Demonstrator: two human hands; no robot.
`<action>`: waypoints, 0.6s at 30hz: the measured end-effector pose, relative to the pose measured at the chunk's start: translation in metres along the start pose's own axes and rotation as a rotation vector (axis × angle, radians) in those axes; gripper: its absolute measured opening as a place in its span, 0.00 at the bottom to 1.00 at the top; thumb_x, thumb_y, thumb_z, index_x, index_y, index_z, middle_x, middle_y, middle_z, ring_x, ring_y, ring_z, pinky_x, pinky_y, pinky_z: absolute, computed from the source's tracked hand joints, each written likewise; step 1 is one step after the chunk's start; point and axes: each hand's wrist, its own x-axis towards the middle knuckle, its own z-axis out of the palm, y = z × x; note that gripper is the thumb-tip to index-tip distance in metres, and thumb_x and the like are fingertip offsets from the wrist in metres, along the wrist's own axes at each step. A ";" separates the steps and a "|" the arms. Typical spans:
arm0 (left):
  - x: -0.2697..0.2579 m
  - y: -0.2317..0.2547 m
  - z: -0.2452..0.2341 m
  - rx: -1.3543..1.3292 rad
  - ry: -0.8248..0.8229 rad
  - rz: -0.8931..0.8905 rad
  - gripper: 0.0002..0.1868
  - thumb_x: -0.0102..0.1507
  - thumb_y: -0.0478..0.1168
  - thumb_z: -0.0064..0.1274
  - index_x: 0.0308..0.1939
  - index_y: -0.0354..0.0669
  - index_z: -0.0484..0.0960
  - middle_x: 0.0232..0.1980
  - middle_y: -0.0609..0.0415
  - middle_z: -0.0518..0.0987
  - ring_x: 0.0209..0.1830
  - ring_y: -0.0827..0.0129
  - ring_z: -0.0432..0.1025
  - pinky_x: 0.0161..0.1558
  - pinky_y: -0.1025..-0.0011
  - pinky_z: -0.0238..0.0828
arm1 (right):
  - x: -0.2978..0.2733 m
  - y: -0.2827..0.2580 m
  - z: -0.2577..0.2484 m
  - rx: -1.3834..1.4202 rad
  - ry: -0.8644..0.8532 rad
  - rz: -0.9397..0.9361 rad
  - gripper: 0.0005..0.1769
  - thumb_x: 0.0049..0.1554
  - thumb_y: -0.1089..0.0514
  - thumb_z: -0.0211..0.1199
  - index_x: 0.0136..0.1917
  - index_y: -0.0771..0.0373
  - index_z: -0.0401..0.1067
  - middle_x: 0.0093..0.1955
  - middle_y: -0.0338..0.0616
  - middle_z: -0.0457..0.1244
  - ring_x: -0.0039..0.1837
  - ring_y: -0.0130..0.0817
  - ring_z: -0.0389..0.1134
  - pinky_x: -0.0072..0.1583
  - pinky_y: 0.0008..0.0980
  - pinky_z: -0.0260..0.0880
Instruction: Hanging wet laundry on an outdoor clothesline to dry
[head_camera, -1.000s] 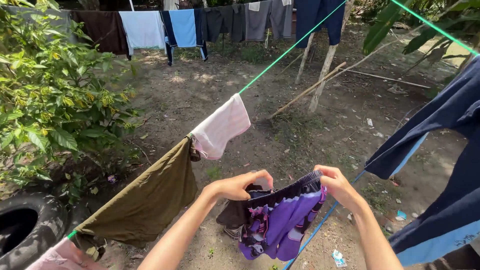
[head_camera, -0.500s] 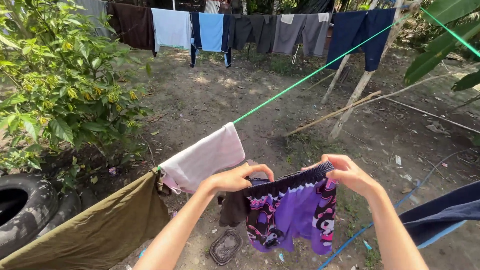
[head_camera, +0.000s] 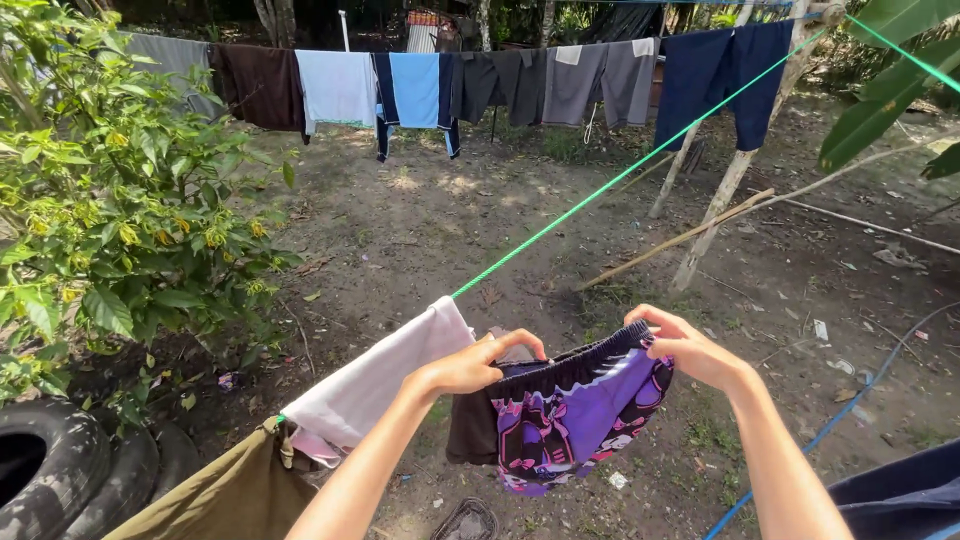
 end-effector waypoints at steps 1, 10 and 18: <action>0.002 -0.002 0.002 -0.001 0.002 0.001 0.36 0.49 0.21 0.31 0.59 0.53 0.65 0.68 0.48 0.65 0.74 0.47 0.48 0.70 0.42 0.28 | 0.002 -0.007 0.003 -0.003 0.000 0.001 0.22 0.43 0.70 0.54 0.51 0.57 0.65 0.46 0.53 0.69 0.44 0.38 0.68 0.41 0.32 0.65; 0.022 -0.033 0.012 0.082 0.120 -0.264 0.30 0.55 0.31 0.32 0.56 0.71 0.68 0.55 0.37 0.68 0.64 0.41 0.59 0.67 0.52 0.51 | 0.018 -0.039 0.009 -0.127 0.100 -0.104 0.51 0.34 0.80 0.54 0.71 0.58 0.61 0.70 0.49 0.59 0.68 0.39 0.58 0.66 0.35 0.58; 0.021 0.002 0.007 0.165 0.647 -0.416 0.25 0.44 0.59 0.60 0.36 0.49 0.77 0.32 0.47 0.80 0.41 0.50 0.75 0.42 0.60 0.70 | 0.071 -0.003 -0.050 -0.629 0.444 -0.160 0.17 0.46 0.68 0.65 0.50 0.59 0.80 0.48 0.50 0.70 0.52 0.44 0.68 0.58 0.42 0.64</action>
